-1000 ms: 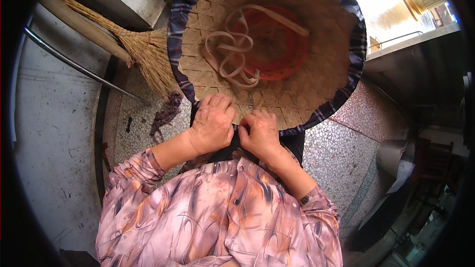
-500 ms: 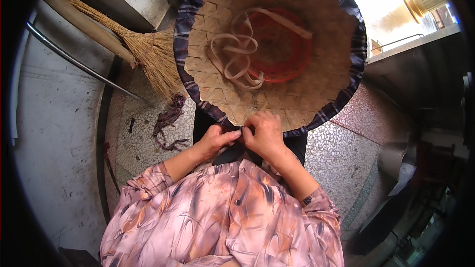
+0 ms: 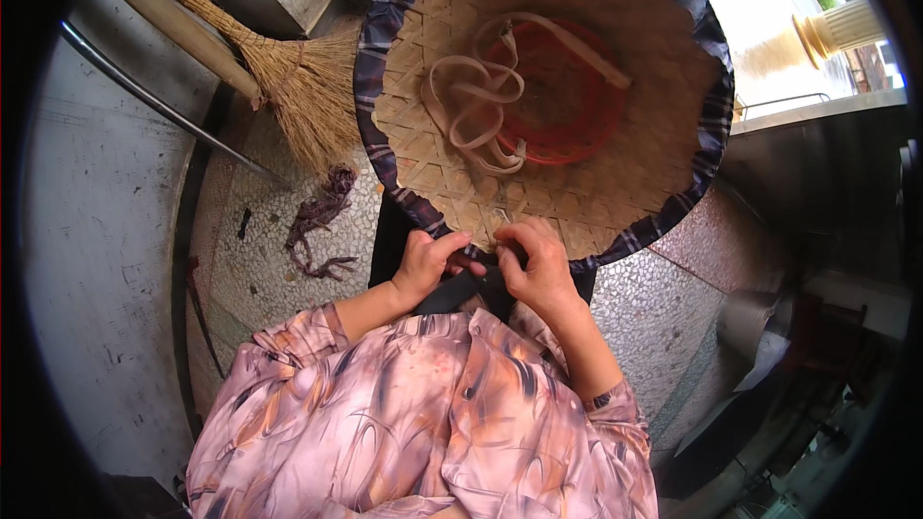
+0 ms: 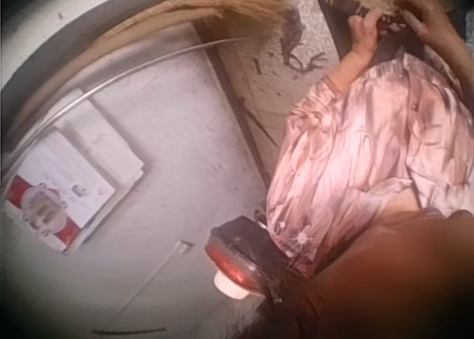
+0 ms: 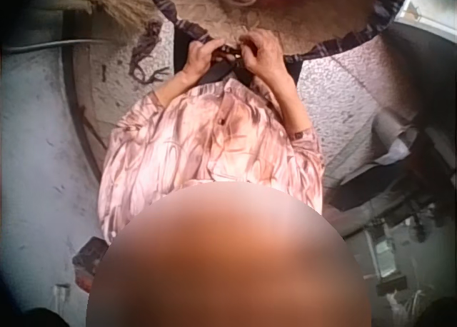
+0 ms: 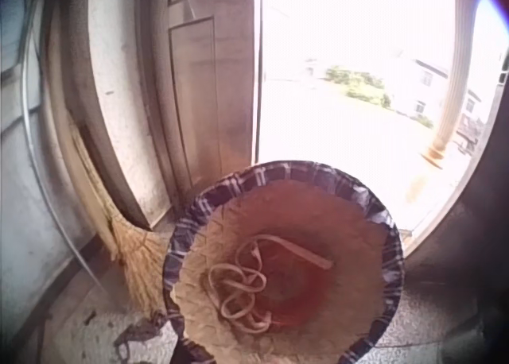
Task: Sewing a fabric trim onto the edge of a straw hat using a needle and thread.
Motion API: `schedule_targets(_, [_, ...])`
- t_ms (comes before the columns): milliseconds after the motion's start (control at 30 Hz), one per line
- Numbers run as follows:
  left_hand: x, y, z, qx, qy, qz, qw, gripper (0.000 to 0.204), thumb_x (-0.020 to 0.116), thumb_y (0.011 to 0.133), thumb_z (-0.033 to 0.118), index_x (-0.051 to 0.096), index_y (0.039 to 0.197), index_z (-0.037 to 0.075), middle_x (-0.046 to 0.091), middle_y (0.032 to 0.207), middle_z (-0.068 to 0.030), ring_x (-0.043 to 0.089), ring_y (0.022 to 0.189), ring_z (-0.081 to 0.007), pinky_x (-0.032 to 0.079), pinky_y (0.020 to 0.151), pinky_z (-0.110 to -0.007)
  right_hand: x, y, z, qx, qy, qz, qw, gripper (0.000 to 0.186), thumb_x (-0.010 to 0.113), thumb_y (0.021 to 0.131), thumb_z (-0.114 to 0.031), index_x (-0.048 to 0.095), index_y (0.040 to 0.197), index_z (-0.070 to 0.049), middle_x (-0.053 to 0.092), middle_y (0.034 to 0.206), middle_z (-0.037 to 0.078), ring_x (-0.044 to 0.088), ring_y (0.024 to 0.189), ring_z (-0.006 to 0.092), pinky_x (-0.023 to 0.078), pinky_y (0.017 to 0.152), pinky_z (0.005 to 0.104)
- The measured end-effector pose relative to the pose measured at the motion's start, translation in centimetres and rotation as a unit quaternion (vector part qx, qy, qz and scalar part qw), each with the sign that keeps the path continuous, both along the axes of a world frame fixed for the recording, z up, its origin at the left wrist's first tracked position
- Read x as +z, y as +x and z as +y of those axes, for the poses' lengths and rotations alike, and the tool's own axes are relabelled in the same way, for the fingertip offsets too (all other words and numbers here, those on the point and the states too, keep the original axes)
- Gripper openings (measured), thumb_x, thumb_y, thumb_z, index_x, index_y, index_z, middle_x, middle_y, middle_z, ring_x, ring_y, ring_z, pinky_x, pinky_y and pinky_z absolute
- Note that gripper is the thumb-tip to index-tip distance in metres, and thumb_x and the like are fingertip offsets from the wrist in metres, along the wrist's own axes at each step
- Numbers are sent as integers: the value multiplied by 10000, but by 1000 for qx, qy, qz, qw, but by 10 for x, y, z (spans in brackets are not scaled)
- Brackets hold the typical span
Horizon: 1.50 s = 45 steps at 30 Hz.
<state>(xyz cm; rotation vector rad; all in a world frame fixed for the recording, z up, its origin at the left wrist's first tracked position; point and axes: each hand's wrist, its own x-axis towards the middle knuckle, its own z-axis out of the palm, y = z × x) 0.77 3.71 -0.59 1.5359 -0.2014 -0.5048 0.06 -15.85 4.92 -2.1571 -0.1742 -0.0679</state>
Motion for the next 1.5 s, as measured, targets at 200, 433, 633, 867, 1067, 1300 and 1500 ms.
schedule_targets(200, [-16, 5, 3, -6, 6, 12, 1000, 210, 574, 854, 44, 618, 1055, 3, 705, 743, -108, 679, 600, -141, 524, 520, -220, 6, 7, 11, 35, -39, -27, 998, 153, 667, 687, -63, 622, 833, -70, 568, 822, 107, 532, 818, 314, 393, 731, 408])
schedule_targets(433, [7, 16, -11, 27, -44, 86, 995, 192, 567, 853, 52, 654, 1022, 25, 692, 704, -102, 674, 591, -151, 525, 522, -231, 17, 16, 10, 48, -85, -64, 993, 139, 671, 678, -68, 623, 807, -85, 561, 817, 103, 526, 811, 318, 388, 733, 423])
schedule_targets(633, [-28, 2, 1, -8, 29, -70, 997, 236, 596, 843, -3, 648, 1072, 23, 690, 825, -114, 683, 683, -144, 551, 557, -252, -4, 8, 13, 55, -122, -37, 990, 115, 675, 683, -155, 642, 785, -110, 585, 807, 97, 556, 832, 308, 413, 735, 426])
schedule_targets(867, [5, -1, -4, 9, -123, 208, 970, 228, 595, 884, 113, 644, 1077, 2, 694, 865, -82, 678, 745, -131, 538, 625, -235, -3, 3, 13, 71, -177, 40, 981, 139, 652, 713, -215, 688, 815, -128, 620, 829, 73, 584, 865, 282, 411, 769, 426])
schedule_targets(1067, [4, 13, 1, -25, -80, 205, 975, 287, 590, 905, 244, 678, 1011, -8, 693, 860, -61, 655, 715, -124, 508, 649, -247, 5, 23, 10, 94, -197, 100, 971, 192, 624, 714, -225, 697, 844, -104, 661, 882, 97, 603, 913, 306, 426, 794, 444])
schedule_targets(1300, [-14, 17, -10, -66, -172, 298, 937, 300, 579, 914, 260, 684, 1042, 10, 711, 875, -53, 650, 814, -84, 500, 762, -216, 7, 34, -2, 122, -150, 105, 975, 177, 607, 674, -198, 696, 776, -83, 670, 792, 168, 643, 792, 359, 476, 680, 476])
schedule_targets(1500, [-27, 7, -4, -135, -50, 191, 971, 333, 503, 954, 301, 670, 1086, 45, 714, 912, -64, 645, 839, -90, 485, 749, -205, 12, 23, -3, 130, -189, 118, 966, 186, 625, 706, -204, 655, 808, -51, 666, 825, 147, 634, 810, 340, 483, 692, 434])
